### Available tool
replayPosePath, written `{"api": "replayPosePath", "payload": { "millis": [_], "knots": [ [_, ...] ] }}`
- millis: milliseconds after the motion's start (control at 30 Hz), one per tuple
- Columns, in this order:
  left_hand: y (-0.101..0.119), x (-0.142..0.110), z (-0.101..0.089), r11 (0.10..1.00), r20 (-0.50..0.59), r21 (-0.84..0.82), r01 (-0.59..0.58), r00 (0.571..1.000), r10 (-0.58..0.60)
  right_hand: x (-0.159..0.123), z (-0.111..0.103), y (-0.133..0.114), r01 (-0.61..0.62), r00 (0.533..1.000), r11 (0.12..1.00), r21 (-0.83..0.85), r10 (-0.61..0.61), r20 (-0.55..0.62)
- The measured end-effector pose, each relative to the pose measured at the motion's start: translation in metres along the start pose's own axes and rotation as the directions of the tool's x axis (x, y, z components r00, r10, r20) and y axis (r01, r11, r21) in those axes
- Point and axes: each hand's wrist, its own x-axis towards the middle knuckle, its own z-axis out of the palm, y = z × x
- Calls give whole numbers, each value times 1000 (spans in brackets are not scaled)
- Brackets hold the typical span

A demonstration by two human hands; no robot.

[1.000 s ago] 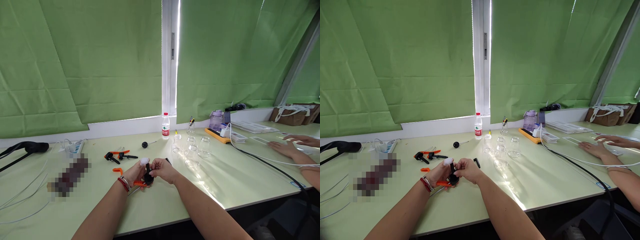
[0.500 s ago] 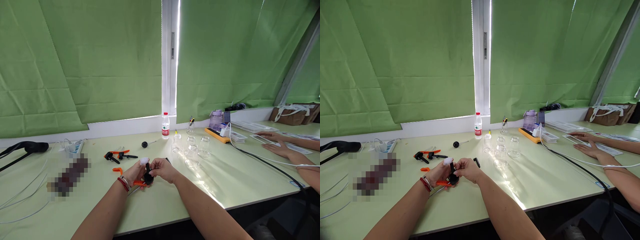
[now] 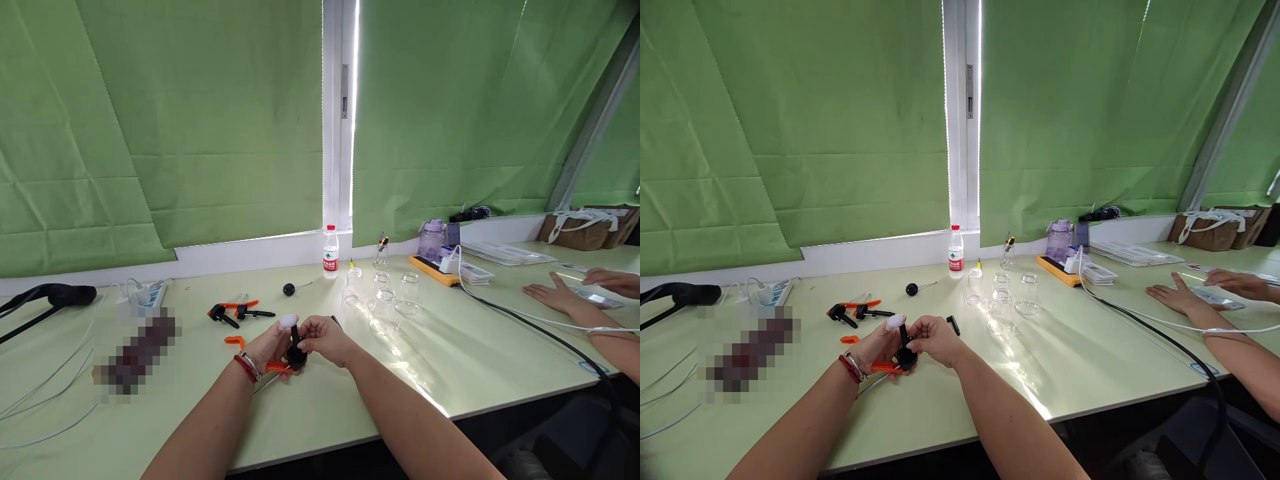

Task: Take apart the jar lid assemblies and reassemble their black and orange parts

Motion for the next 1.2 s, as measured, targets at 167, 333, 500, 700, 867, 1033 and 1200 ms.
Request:
{"api": "replayPosePath", "payload": {
  "millis": [167, 333, 500, 700, 867, 1033, 1200],
  "knots": [
    [1, -2, 0, 1000, 5, -7, 12, 1000, -12, -1, 2, -2, 29, 1000, 1000, 10, -29, -11],
    [1, -5, 1, 997, 2, -81, 4, 1000, -4, -2, 5, -5, 38, 999, 999, 24, -37, -20],
    [-3, -7, -1, 979, 10, -202, -2, 1000, 4, -2, 6, -6, 41, 998, 999, 14, -40, -40],
    [-1, -13, -1, 862, -87, -438, -253, 967, 240, 2, -2, -4, 10, 960, 993, -114, -41, -276],
    [2, -14, 6, 563, -334, -550, -617, 781, 528, -2, -2, -3, -174, 985, 984, -47, 174, -5],
    [-5, -9, 2, 491, -355, -546, -679, 718, 598, -3, -2, -7, -205, 976, 974, -93, 210, 57],
    [-7, -9, -7, 706, -377, -379, -598, 797, 472, 4, -23, -3, -99, 979, 995, -30, 92, -183]
  ]
}}
